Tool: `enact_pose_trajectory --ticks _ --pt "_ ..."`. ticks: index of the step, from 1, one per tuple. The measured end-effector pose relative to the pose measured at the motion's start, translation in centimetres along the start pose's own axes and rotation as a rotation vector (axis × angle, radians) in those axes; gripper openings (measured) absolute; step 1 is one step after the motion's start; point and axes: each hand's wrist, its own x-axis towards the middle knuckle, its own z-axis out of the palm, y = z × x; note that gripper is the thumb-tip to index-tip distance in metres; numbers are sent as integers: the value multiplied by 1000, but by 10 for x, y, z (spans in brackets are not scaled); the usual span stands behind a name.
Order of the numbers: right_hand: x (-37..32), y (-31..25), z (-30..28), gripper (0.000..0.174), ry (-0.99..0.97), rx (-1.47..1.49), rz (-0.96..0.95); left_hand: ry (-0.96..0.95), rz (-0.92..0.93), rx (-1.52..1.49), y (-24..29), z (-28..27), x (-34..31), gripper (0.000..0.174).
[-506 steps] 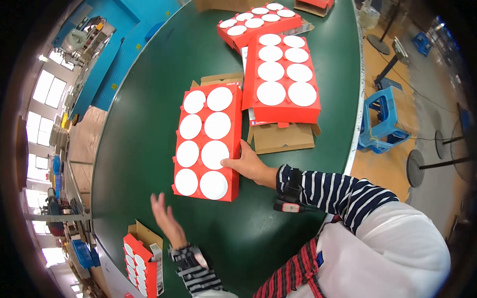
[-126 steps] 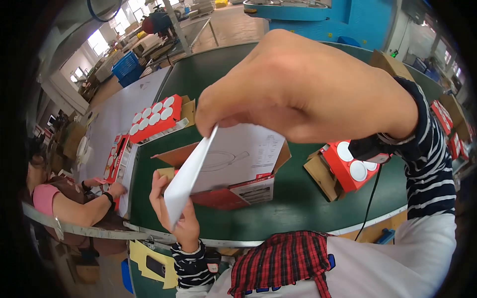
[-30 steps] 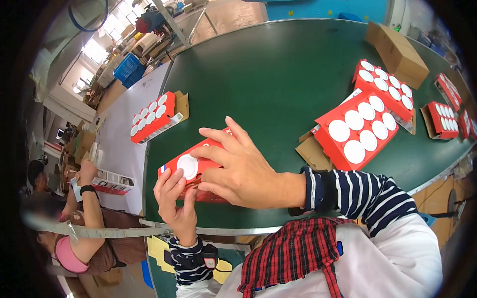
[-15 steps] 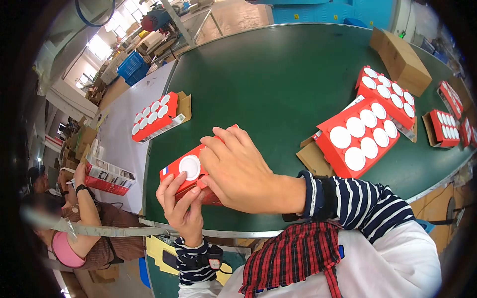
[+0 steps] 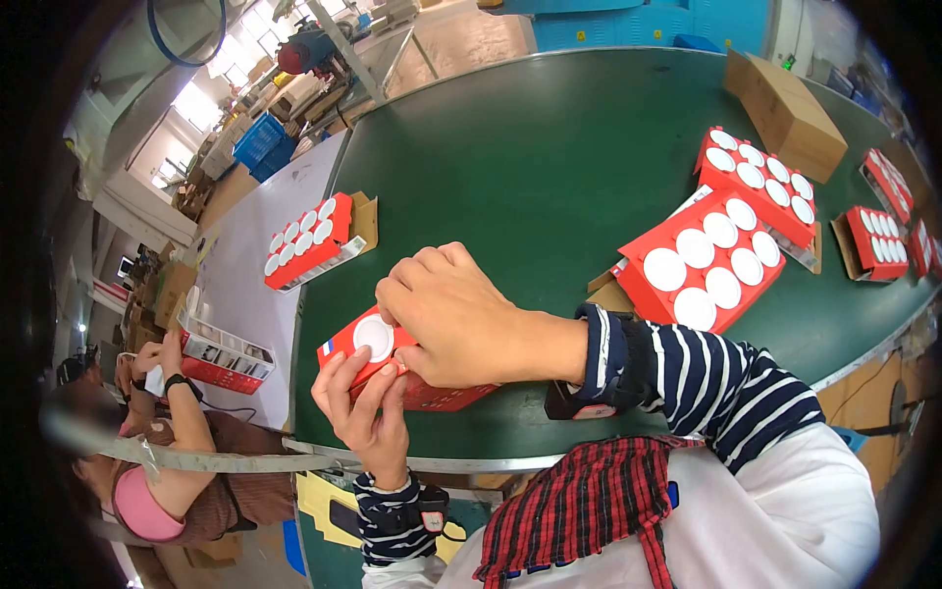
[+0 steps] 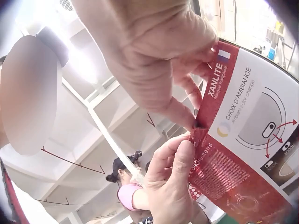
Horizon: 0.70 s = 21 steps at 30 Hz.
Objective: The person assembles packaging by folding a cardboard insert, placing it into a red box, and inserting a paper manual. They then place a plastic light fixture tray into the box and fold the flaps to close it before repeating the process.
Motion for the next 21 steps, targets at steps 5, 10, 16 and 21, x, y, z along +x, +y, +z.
enact_pose_trajectory --ticks 5,10,16,21 --pt "3 4 -2 24 -65 39 -3 11 49 109 3 -1 3 20" --pt "-1 14 -8 34 -157 67 -114 50 3 188 10 3 1 21" --pt "-9 6 3 36 6 -24 -168 30 -47 96 9 -12 17 37" --pt "-16 -5 0 35 -17 -20 -174 -487 -52 36 4 -45 59 70"
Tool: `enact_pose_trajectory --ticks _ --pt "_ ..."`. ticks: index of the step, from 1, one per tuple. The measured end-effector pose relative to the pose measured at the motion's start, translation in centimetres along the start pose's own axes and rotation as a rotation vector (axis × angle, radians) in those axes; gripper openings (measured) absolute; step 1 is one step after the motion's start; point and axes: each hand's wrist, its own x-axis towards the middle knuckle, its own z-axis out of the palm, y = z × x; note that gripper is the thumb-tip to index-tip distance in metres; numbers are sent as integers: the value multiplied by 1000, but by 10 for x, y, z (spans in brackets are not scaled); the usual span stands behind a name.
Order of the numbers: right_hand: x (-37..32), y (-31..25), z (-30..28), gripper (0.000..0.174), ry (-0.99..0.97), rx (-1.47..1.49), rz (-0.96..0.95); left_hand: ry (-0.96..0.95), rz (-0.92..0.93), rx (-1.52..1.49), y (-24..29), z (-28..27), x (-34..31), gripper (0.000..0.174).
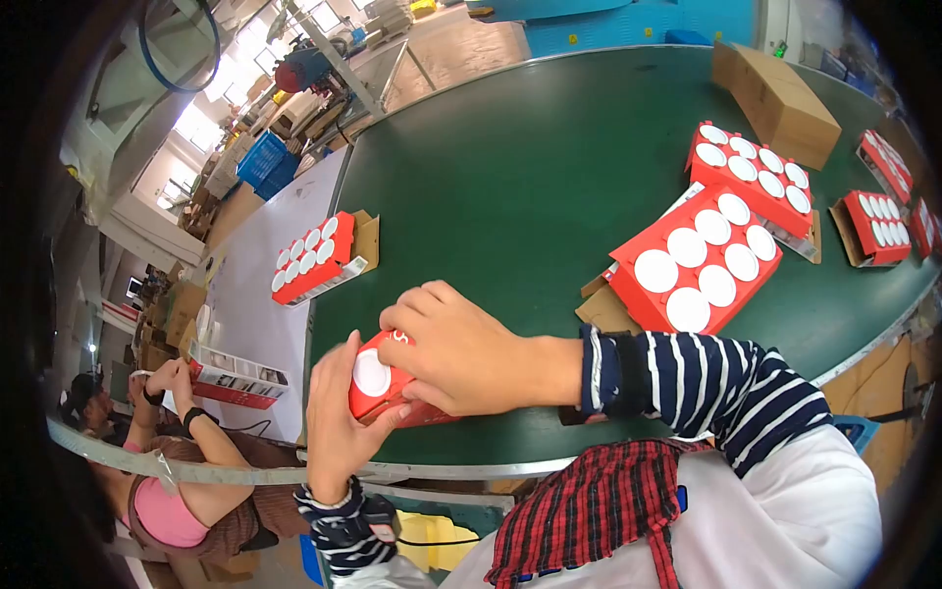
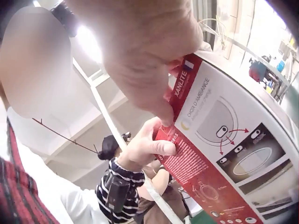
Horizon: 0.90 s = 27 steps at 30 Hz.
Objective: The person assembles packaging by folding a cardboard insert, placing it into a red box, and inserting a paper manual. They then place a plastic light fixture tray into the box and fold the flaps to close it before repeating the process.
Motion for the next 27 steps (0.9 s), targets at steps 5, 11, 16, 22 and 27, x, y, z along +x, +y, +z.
enact_pose_trajectory --ticks 5,11,16,22,27 --pt "-37 -7 -33 30 101 -41 15 -123 87 17 -9 -1 20 74" --pt "-172 16 -47 16 -277 266 405 248 201 269 -56 74 92 61" --pt "-276 -6 -62 16 -372 415 899 280 288 424 -138 195 156 64" --pt "-373 -22 -102 26 -43 334 1490 -13 -75 587 -159 270 204 56" --pt "-413 59 -166 38 504 -60 1542 -435 -67 -613 -8 318 131 19"
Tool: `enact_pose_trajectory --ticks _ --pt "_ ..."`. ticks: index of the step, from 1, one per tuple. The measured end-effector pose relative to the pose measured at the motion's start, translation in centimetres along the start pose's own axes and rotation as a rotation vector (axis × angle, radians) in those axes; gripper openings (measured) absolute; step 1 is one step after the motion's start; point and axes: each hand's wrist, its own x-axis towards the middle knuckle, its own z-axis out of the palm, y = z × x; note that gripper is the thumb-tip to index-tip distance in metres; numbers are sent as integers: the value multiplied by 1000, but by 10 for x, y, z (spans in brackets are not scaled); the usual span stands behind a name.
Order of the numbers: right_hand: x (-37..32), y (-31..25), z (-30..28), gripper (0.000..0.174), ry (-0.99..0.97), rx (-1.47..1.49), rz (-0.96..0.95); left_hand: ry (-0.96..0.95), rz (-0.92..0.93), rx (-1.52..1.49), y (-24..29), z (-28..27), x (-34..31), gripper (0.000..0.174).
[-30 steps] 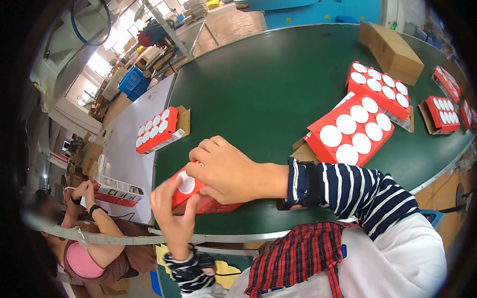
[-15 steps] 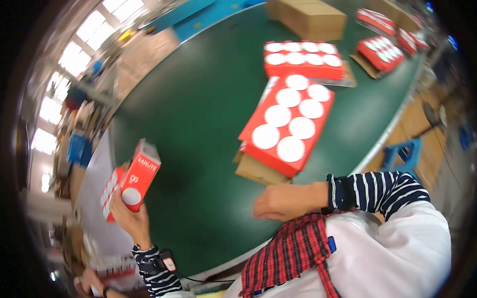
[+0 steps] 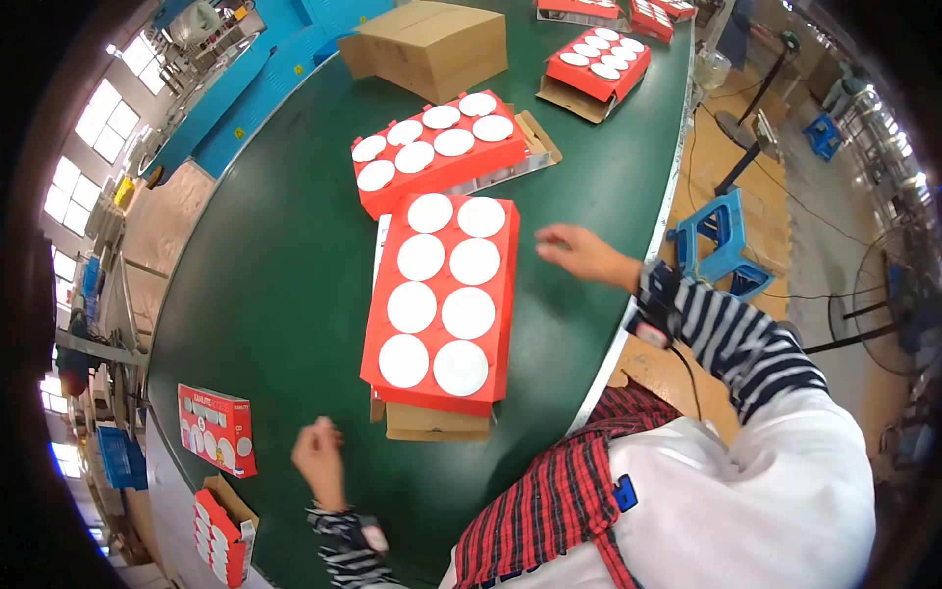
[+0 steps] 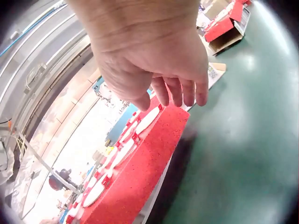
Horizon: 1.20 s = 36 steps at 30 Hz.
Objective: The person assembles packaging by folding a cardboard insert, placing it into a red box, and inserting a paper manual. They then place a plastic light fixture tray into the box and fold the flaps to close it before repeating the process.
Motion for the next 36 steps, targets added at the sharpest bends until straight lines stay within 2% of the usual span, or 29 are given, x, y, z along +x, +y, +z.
enact_pose_trajectory --ticks 1,2,4,6,8,9,11,12,14,15,16,17,21,23,26,28,30,31,32,34,36 --pt "34 -5 -2 40 119 15 -33 -40 -97 -271 15 28 -21 31" --pt "62 0 -1 42 182 -36 -80 -207 -295 -368 45 42 -40 37" --pt "103 -6 0 45 228 -74 -140 -436 -433 -550 60 73 -72 45" --pt "128 -24 -3 49 -120 144 20 -667 -451 -636 69 94 -93 43" --pt "144 -19 5 48 -165 159 8 -706 -391 -729 78 112 -113 50" --pt "149 -16 11 48 -189 160 4 -686 -410 -724 80 116 -116 50" --pt "150 1 20 47 -252 177 0 -503 -318 -630 80 124 -120 59" --pt "149 8 24 46 -291 181 -3 -487 -331 -631 80 121 -123 59" --pt "122 6 36 42 -337 167 -61 -270 -495 -750 75 106 -124 55" --pt "103 -1 43 42 -345 175 -57 -157 -570 -736 74 97 -126 52" --pt "88 -4 52 42 -397 222 -68 -59 -644 -589 73 85 -129 49" --pt "73 -8 62 41 -434 266 -92 75 -583 -745 60 81 -134 46" --pt "41 -17 110 47 -511 373 -138 242 -548 -808 25 49 -140 56" --pt "34 -27 124 50 -590 423 -56 343 -554 -828 21 39 -139 57" --pt "27 -37 129 47 -591 397 -95 377 -529 -770 19 31 -146 58" --pt "23 -44 125 45 -589 416 -105 436 -552 -693 38 34 -150 56" --pt "20 -52 114 43 -577 431 -117 351 -538 -606 37 37 -158 57" --pt "17 -56 107 42 -557 448 -86 415 -439 -427 39 45 -160 57" --pt "14 -59 98 40 -536 464 -53 427 -443 -432 46 49 -163 57" --pt "13 -56 76 41 -511 449 -43 335 -282 -4 61 51 -170 60" --pt "10 -53 41 44 -505 497 16 244 -273 -178 81 61 -173 74"
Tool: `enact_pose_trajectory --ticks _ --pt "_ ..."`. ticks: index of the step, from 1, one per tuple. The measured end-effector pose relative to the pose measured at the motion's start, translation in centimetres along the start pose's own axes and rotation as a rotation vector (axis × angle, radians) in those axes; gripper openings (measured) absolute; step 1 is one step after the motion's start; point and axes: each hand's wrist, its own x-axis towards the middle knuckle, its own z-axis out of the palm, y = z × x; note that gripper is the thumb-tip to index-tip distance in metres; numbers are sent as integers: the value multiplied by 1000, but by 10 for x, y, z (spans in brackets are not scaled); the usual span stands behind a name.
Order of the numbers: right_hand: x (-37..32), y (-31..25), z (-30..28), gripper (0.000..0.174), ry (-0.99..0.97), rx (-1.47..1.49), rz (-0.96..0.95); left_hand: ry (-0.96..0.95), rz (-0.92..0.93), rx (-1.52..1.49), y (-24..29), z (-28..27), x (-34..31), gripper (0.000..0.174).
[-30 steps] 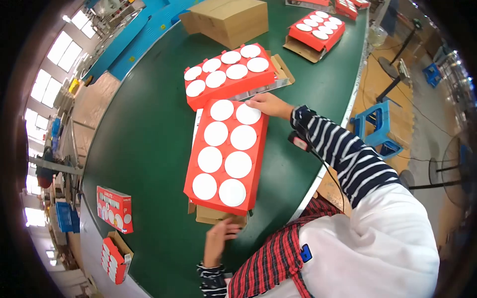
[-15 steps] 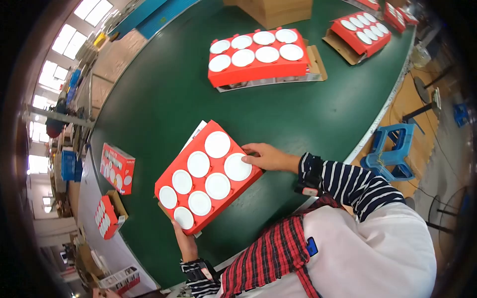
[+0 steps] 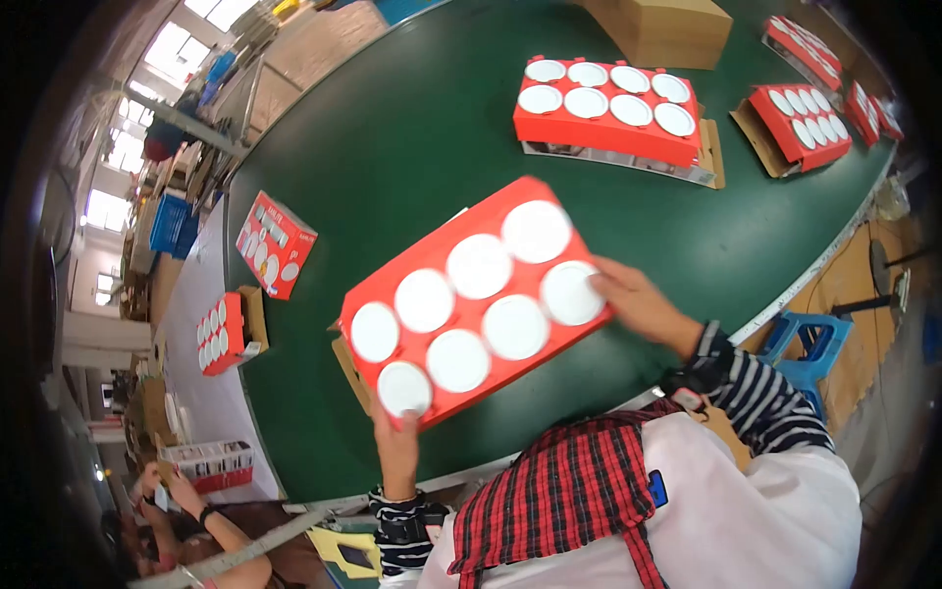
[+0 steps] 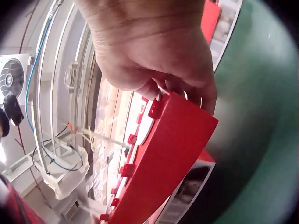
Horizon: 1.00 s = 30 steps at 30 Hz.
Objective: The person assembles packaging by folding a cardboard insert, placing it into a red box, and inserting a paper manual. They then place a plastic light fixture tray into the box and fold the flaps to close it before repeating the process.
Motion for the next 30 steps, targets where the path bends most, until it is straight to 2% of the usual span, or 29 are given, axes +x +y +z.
enact_pose_trajectory --ticks 1,2,4,5,8,12,16,18,20,22,23,24,25,26,27,28,29,30 --pt "-5 8 -22 44 7 22 -29 -88 -5 -38 22 10 -2 87" --pt "-17 9 -41 43 57 90 -30 -145 126 102 37 20 -3 100" --pt "-39 15 -86 45 127 151 5 -301 310 183 65 48 3 110" --pt "-50 20 -108 46 158 121 -44 -351 305 100 69 67 4 106" --pt "-83 32 -167 45 282 111 0 -566 418 -7 77 125 18 99" --pt "-103 64 -228 43 373 82 70 -648 400 34 54 207 23 96" --pt "-93 89 -255 41 501 -43 116 -606 408 162 56 233 31 89" --pt "-83 101 -268 42 549 -123 135 -755 407 210 59 214 38 81" --pt "-69 111 -280 43 586 -193 156 -475 498 214 53 170 38 73" --pt "-62 118 -286 41 614 -359 95 -26 478 409 49 112 43 71" --pt "-62 96 -269 39 641 -459 107 198 374 468 45 85 45 67" --pt "-63 95 -266 39 638 -453 108 335 252 163 35 63 54 64" --pt "-62 96 -263 36 779 -856 -97 471 124 -144 14 40 65 62" --pt "-56 95 -258 34 897 -1256 -329 618 53 90 -55 14 85 53" --pt "-51 78 -240 34 879 -1245 -349 765 -26 328 -112 -6 96 45" --pt "-51 49 -208 32 736 -1024 -363 786 -35 338 -107 -20 92 45" --pt "-49 30 -175 31 594 -808 -366 518 -315 -156 -91 -33 92 40" --pt "-42 23 -146 31 584 -803 -376 212 -563 -649 -83 -42 93 36"
